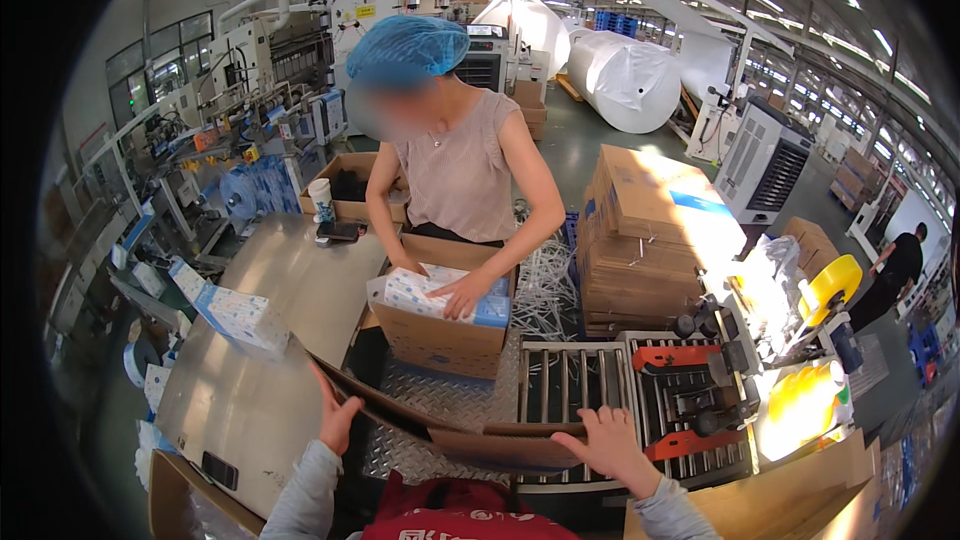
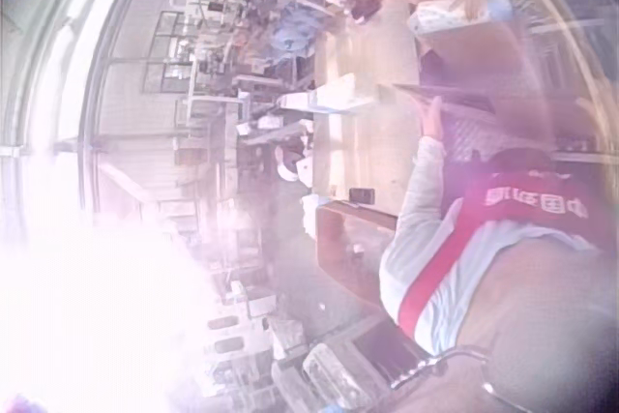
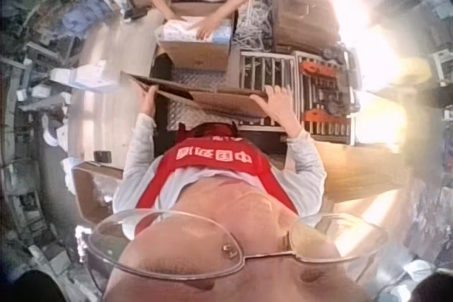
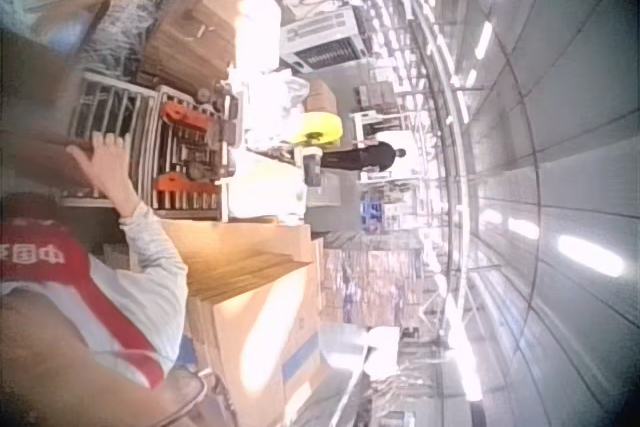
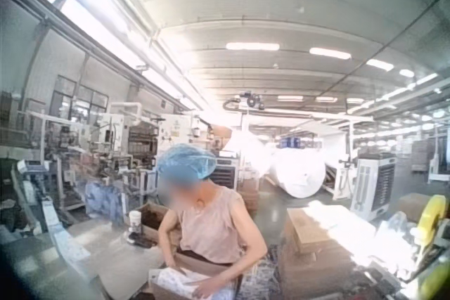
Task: The person packs cardboard boxes with packages of product by hand, then pushes the filled boxes onto a conveyor belt system and prepares new flat cardboard boxes for packing.
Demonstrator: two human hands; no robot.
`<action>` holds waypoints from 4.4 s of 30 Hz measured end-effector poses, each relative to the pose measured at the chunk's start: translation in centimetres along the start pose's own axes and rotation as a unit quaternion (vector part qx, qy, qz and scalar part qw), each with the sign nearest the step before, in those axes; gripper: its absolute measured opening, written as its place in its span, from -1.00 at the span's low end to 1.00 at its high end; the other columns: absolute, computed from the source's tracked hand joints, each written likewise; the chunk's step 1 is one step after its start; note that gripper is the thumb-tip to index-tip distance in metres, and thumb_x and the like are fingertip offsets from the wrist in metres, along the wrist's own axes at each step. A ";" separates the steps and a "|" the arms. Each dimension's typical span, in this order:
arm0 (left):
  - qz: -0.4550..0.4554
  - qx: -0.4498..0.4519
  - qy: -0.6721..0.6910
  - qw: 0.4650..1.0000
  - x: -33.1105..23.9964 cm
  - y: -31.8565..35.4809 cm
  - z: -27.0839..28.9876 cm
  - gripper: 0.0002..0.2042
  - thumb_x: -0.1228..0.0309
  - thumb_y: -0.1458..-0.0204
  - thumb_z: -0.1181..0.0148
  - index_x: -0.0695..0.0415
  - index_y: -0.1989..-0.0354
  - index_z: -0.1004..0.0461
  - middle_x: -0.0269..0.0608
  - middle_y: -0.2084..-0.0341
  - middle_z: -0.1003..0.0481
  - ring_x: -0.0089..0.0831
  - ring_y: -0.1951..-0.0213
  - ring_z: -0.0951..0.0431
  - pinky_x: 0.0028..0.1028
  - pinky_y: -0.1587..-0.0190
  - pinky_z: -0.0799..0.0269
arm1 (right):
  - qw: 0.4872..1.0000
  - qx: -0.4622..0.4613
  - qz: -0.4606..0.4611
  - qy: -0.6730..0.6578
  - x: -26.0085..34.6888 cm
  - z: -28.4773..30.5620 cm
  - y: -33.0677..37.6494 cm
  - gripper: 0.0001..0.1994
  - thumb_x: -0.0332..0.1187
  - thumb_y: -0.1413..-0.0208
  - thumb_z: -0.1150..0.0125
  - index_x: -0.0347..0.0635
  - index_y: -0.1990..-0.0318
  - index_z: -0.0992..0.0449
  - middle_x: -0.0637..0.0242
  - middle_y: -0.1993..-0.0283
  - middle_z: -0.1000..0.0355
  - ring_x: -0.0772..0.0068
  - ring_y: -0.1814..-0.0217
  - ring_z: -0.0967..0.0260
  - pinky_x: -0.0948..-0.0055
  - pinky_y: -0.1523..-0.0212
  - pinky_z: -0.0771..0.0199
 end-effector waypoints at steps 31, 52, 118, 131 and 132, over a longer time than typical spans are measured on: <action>-0.074 0.567 -0.433 0.697 3.7 5.8 -12.0 0.05 0.29 0.06 -0.19 0.08 -0.39 0.59 0.09 -0.40 0.56 0.01 -0.41 0.52 -0.12 -0.38 0.39 | 0.992 -0.085 -0.016 -0.097 3.5 -7.0 -2.1 -0.34 -0.15 -0.15 -0.02 -0.47 -0.27 -0.07 -0.01 0.56 -0.47 -0.01 0.61 -0.45 0.06 0.54 -0.47; -0.330 0.202 -0.624 0.679 -0.8 2.0 -13.0 -0.43 -0.09 -0.10 -0.01 -0.01 -0.19 -0.34 0.14 -0.27 -0.12 0.11 -0.31 -0.05 -0.03 -0.28 -0.02 | 0.937 0.257 0.149 -0.186 6.8 -10.9 -6.1 -0.62 -0.04 -0.18 -0.10 -0.26 0.20 -0.38 0.16 0.28 -0.41 0.25 0.29 -0.40 0.32 0.41 -0.38; -0.130 0.020 -0.643 0.755 1.3 -19.3 23.7 -0.46 -0.25 -0.05 0.12 -0.17 0.02 -0.50 -0.06 -0.25 -0.20 0.28 -0.36 0.19 0.51 -0.16 0.52 | 0.956 0.188 0.160 -0.157 27.4 -15.6 -18.1 -0.77 -0.41 -0.07 -0.17 -0.22 0.10 -0.48 0.01 0.33 -0.46 -0.01 0.27 -0.44 0.16 0.24 -0.43; 0.019 -0.248 -0.704 0.665 0.0 -22.4 50.4 -0.24 0.22 0.09 -0.25 -0.30 -0.35 -0.07 0.10 -0.33 -0.01 0.20 -0.37 0.18 0.28 -0.29 0.32 | 0.742 0.177 0.645 -0.054 61.7 -17.2 -24.8 -0.05 -0.54 0.32 -0.29 0.05 -0.38 -0.05 0.17 0.03 -0.29 0.12 -0.05 -0.25 0.17 -0.19 -0.15; 0.006 -0.234 -0.705 0.669 -0.2 -20.8 49.3 -0.23 0.30 0.13 -0.27 -0.27 -0.34 -0.09 0.09 -0.29 -0.07 0.17 -0.36 0.12 0.23 -0.29 0.26 | 0.754 0.169 0.633 -0.041 60.7 -16.9 -24.8 -0.04 -0.54 0.35 -0.28 0.08 -0.38 -0.08 0.17 0.04 -0.29 0.12 -0.04 -0.25 0.19 -0.19 -0.16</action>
Point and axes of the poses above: each hand's wrist, its own y-axis away from the middle knuckle, its own z-axis out of the back of the hand, x = y × z, the point moved 7 cm from there along -y, towards the middle knuckle
